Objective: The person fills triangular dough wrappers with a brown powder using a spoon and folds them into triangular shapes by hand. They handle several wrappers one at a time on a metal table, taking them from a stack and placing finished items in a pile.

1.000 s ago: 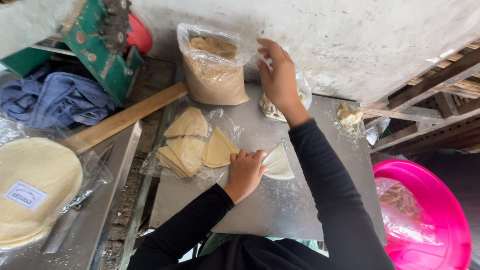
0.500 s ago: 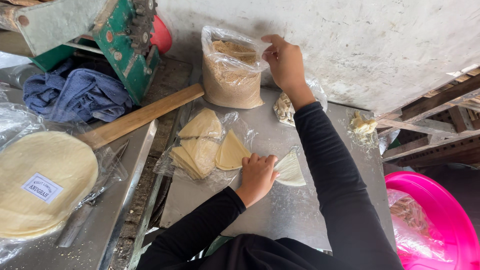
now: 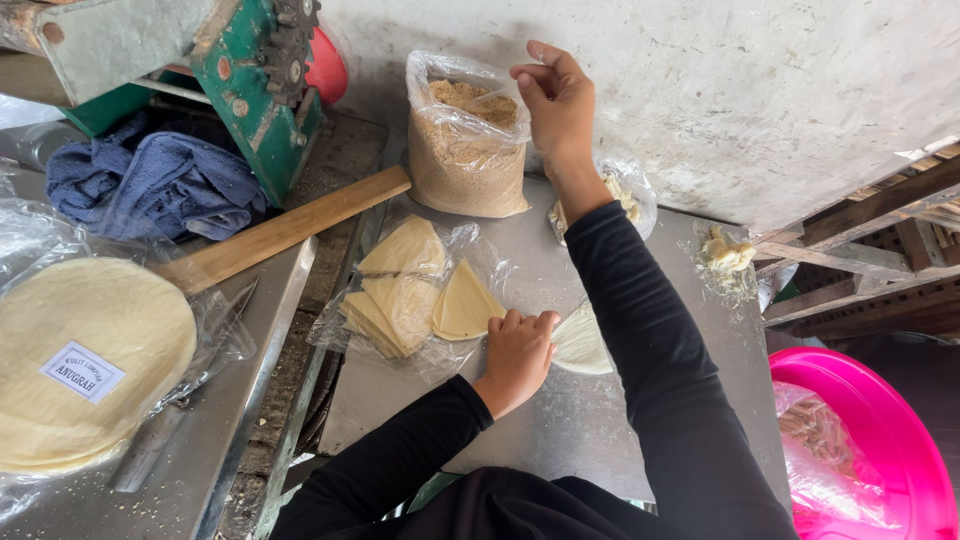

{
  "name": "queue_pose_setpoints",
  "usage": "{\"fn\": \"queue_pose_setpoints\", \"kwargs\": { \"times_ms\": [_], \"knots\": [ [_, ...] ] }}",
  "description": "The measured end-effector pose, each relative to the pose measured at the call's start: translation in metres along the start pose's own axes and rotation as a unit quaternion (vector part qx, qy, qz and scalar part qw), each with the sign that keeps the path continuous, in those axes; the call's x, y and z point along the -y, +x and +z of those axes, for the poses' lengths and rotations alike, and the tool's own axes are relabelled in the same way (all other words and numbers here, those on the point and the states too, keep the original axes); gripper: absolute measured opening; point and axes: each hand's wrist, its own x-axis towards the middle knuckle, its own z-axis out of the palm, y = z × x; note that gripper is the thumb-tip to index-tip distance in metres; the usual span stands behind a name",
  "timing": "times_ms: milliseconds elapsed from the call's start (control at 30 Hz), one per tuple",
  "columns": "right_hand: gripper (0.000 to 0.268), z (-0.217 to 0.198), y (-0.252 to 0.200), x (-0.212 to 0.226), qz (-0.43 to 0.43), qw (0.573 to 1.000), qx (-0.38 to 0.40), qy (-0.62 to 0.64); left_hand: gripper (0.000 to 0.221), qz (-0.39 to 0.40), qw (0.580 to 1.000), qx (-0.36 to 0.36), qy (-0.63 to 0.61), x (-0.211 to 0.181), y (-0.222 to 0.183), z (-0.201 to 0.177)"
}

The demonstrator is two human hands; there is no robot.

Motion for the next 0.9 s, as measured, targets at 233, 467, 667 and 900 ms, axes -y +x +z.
{"fn": "queue_pose_setpoints", "kwargs": {
  "times_ms": [233, 467, 667, 900],
  "knots": [
    [0.032, 0.014, -0.01, -0.007, 0.003, 1.0, 0.002, -0.025, 0.036, 0.004, 1.0, -0.013, 0.003, 0.001, 0.001, 0.002],
    [0.03, 0.008, -0.019, -0.012, 0.069, 0.995, -0.052, 0.044, 0.033, -0.002, 1.0, 0.002, -0.029, 0.0, 0.002, 0.001],
    [0.028, 0.0, -0.021, -0.013, 0.058, 0.991, -0.088, 0.086, 0.032, 0.007, 0.999, -0.006, -0.054, -0.002, 0.001, -0.001],
    [0.03, -0.02, -0.03, 0.003, 0.043, 0.984, -0.108, 0.133, 0.05, -0.013, 0.996, 0.01, -0.087, -0.001, 0.003, -0.001]
  ]
}}
